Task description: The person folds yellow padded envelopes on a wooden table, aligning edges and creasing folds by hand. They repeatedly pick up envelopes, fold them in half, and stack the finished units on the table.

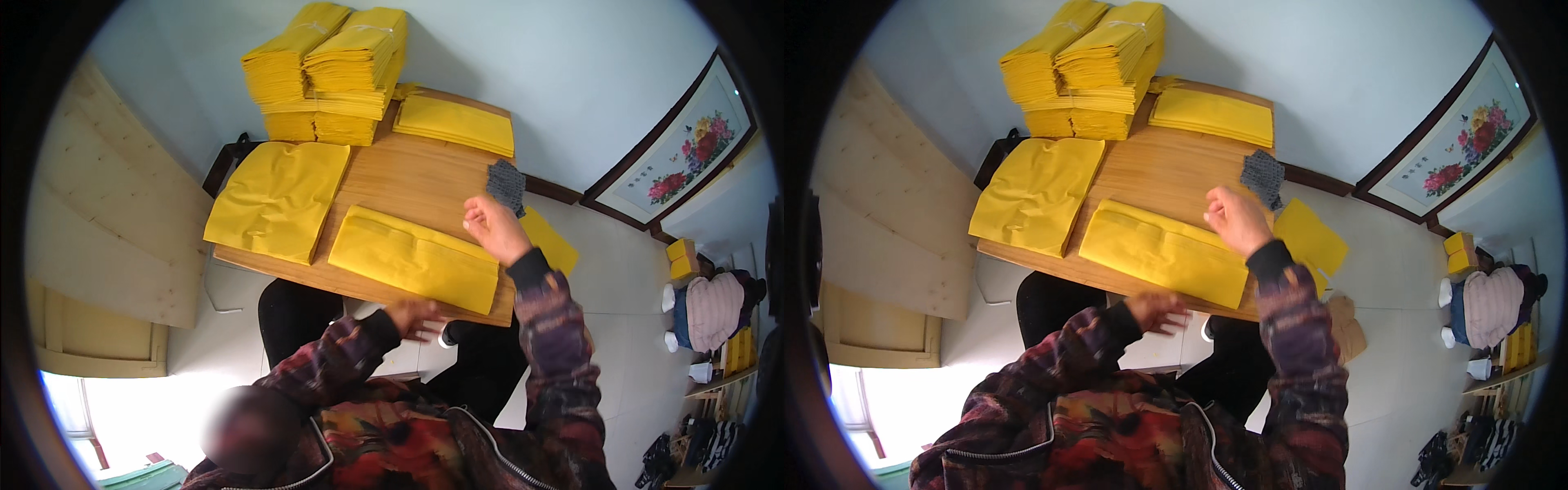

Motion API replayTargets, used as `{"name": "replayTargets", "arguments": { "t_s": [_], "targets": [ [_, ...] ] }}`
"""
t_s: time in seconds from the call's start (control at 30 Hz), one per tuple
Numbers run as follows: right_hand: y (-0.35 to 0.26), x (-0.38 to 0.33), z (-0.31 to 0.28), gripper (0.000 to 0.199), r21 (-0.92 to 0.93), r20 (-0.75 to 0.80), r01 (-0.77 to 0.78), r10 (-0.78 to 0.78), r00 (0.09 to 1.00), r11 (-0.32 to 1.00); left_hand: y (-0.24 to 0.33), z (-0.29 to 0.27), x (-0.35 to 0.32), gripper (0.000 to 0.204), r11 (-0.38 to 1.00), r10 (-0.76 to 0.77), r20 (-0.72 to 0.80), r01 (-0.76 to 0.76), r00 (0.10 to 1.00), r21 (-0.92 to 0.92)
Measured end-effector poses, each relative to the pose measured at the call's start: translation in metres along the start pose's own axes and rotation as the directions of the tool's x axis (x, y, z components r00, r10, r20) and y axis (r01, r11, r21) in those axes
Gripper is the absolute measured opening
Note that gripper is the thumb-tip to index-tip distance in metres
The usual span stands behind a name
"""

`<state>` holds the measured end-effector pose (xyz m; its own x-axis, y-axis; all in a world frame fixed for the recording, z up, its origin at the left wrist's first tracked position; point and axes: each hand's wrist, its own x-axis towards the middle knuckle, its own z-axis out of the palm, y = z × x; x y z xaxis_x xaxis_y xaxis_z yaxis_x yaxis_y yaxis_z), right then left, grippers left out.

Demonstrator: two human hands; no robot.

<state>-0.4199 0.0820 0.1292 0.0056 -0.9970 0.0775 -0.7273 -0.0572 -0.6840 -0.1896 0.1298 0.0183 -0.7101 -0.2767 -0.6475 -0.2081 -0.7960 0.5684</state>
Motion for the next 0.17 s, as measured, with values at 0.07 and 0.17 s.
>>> {"name": "replayTargets", "arguments": {
  "t_s": [0.07, 0.17],
  "targets": [
    [-0.038, -0.044, -0.018, 0.017, 0.201, 0.094, 0.229, -0.251, 0.963, 0.953, -0.010, -0.003, -0.023, 0.044, 0.964, -0.007, 0.266, -0.065, 0.964, 0.258],
    [-0.095, -0.095, -0.045, 0.014, 0.423, 0.236, 0.400, -0.525, 0.817, 0.813, -0.028, -0.008, -0.037, 0.034, 0.855, 0.110, 0.363, -0.275, 0.925, 0.440]
  ]
}}
